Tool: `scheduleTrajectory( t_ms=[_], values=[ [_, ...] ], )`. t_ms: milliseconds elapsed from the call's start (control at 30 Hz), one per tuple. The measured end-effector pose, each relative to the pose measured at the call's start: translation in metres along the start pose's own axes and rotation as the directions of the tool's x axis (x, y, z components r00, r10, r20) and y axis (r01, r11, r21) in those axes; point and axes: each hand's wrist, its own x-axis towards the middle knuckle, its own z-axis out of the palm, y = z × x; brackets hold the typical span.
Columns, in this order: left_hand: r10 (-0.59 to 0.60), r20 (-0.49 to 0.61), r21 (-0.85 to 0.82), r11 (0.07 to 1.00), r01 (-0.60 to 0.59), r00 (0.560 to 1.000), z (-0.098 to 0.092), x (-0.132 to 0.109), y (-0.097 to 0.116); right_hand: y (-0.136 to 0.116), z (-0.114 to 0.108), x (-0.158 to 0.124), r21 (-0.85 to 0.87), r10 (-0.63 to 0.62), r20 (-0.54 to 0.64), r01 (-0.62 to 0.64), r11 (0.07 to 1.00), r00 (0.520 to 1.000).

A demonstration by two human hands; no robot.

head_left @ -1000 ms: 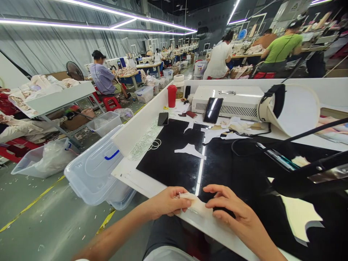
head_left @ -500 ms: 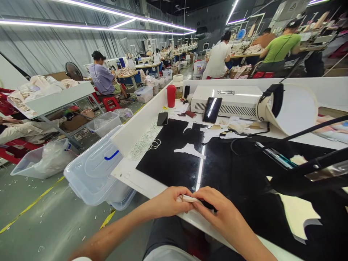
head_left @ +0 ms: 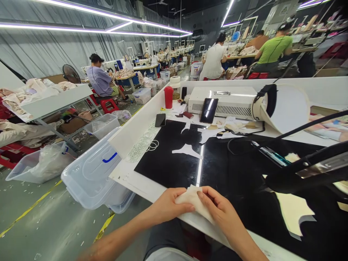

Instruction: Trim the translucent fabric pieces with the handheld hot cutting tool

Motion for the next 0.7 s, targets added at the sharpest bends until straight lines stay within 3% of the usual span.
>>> scheduleTrajectory(
  t_ms=[167, 300, 400, 533, 700],
  values=[
    [0.03, 0.039, 0.152, 0.988, -0.036, 0.999, -0.022, -0.007, 0.01, -0.004, -0.005, -0.004, -0.134, -0.118, -0.091, 0.105, 0.985, 0.989],
    [0.137, -0.056, 0.179, 0.976, -0.125, 0.989, -0.035, -0.009, 0.022, -0.003, -0.006, -0.003, -0.236, -0.222, -0.148, 0.184, 0.954, 0.964],
    [0.193, -0.13, 0.269, 0.951, -0.152, 0.973, -0.022, -0.006, 0.029, 0.002, 0.0, 0.0, -0.273, -0.323, -0.116, 0.283, 0.92, 0.939],
    [0.16, -0.146, 0.463, 0.883, -0.076, 0.976, 0.005, 0.002, 0.028, 0.008, 0.004, 0.002, -0.244, -0.409, -0.056, 0.384, 0.89, 0.911],
    [0.17, -0.174, 0.441, 0.894, -0.077, 0.97, 0.015, 0.019, 0.008, 0.008, 0.001, -0.001, -0.115, -0.389, -0.095, 0.378, 0.919, 0.916]
  ],
)
